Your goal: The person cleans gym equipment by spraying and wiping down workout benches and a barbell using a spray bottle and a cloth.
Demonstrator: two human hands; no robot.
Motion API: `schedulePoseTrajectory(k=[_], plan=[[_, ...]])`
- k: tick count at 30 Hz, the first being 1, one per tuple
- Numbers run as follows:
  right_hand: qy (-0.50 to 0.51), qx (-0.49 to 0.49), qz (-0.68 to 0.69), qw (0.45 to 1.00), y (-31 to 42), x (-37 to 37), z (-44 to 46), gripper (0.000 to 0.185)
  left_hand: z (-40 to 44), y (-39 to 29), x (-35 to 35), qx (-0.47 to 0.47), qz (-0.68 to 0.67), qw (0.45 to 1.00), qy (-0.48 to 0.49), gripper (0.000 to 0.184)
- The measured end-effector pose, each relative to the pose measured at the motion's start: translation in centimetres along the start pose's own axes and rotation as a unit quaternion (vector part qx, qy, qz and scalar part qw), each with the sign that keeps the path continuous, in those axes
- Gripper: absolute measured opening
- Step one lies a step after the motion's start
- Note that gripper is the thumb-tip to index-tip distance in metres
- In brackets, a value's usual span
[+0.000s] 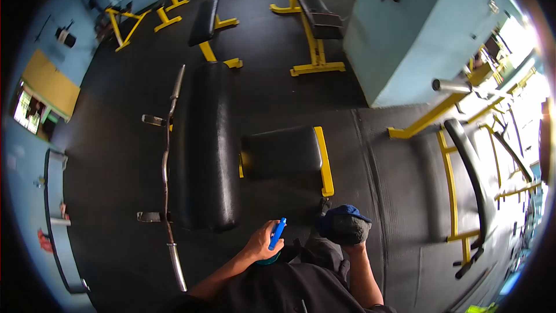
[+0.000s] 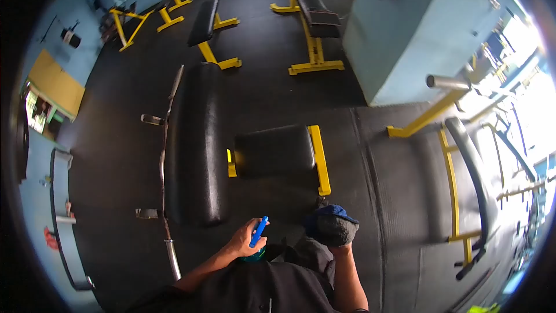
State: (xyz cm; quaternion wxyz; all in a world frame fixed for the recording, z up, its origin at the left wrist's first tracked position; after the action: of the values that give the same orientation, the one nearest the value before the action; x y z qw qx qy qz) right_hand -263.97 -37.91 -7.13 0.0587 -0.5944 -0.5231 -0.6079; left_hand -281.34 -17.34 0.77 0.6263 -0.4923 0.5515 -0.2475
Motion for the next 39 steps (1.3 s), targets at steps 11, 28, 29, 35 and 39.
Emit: schedulePoseTrajectory(k=[11, 28, 29, 35, 39], plan=[[-0.041, 0.208, -0.163, 0.964, 11.9, -10.2, 16.6, 0.039, 9.7, -2.9, 6.3, -0.089, 0.096, 0.989, -0.072, 0.057], [0.139, 0.326, -0.291, 0.889, 11.7, 1.4, 30.8, 0.034, 12.4, 12.8, 5.9, -0.439, -0.073, 0.864, -0.234, 0.043], [0.130, 0.336, -0.283, 0.889, 12.0, 1.0, 31.3, 0.037, 12.9, 12.3, 5.7, -0.443, -0.078, 0.859, -0.246, 0.043], [0.162, 0.381, -0.286, 0.864, 10.7, -0.8, 35.7, 0.040, 16.5, 9.7, 4.5, -0.378, -0.063, 0.880, -0.279, 0.051], [0.226, 0.405, -0.347, 0.815, 8.0, 1.3, 38.9, 0.046, 18.6, 10.7, 4.8, -0.414, -0.082, 0.866, -0.268, 0.047]])
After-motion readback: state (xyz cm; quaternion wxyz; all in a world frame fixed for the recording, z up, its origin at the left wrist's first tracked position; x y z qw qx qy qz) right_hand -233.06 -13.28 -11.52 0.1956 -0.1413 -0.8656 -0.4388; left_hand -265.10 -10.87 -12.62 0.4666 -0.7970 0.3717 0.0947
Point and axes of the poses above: each hand's wrist, its own z-axis towards the middle knuckle, its own x-axis out of the palm, y = z × x, the point moved 8 cm from there along z, towards the middle knuckle, and after that the axes turned 2 degrees about -z, right-handed, at the moved point
